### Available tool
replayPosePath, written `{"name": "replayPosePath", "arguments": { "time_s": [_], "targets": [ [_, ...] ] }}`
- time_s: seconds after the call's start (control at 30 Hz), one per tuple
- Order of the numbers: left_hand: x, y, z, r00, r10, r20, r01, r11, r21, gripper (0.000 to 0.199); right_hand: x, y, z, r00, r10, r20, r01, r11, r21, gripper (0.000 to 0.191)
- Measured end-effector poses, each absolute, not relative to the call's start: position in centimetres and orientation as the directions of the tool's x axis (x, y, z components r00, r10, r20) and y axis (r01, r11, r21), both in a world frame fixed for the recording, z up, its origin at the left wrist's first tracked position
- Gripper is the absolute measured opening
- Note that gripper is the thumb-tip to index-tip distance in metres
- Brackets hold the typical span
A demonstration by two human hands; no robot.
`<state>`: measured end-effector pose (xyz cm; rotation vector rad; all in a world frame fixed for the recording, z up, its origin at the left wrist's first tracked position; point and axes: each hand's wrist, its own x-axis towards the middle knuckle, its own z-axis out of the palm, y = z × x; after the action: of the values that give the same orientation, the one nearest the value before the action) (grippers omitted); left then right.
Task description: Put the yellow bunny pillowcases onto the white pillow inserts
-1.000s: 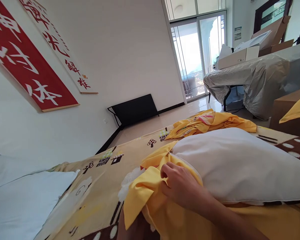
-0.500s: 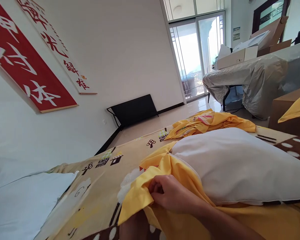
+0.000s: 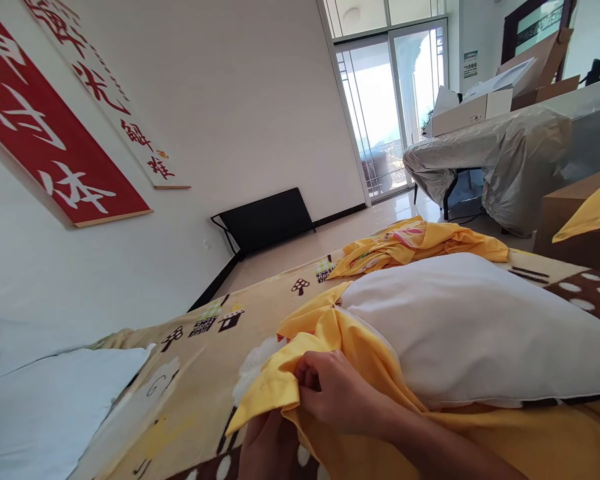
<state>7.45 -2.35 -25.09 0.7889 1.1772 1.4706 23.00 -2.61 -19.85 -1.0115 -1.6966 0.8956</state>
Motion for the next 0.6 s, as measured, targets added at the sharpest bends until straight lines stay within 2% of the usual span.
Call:
{"name": "replayPosePath", "arguments": {
  "time_s": [0.17, 0.3, 0.43, 0.6],
  "targets": [
    [6.5, -3.2, -22.1, -0.182, 0.972, -0.147, -0.225, 0.105, 0.969, 0.058, 23.5, -2.8, -19.5, -0.248, 0.900, 0.358, 0.237, 0.415, -0.878, 0.009],
    [5.7, -3.6, -21.1, -0.206, 0.972, -0.113, -0.148, 0.084, 0.985, 0.052, 23.6, -3.0, -19.4, -0.278, 0.891, 0.360, 0.237, 0.427, -0.873, 0.007],
    [6.1, -3.4, -21.4, -0.214, 0.973, -0.081, -0.164, 0.045, 0.985, 0.048, 23.3, -3.1, -19.5, -0.313, 0.874, 0.372, 0.281, 0.459, -0.843, 0.002],
    [6.6, -3.3, -22.4, -0.238, 0.969, -0.071, -0.172, 0.030, 0.985, 0.043, 22.6, -3.0, -20.3, -0.305, 0.831, 0.466, 0.450, 0.557, -0.698, 0.009]
  ]
}}
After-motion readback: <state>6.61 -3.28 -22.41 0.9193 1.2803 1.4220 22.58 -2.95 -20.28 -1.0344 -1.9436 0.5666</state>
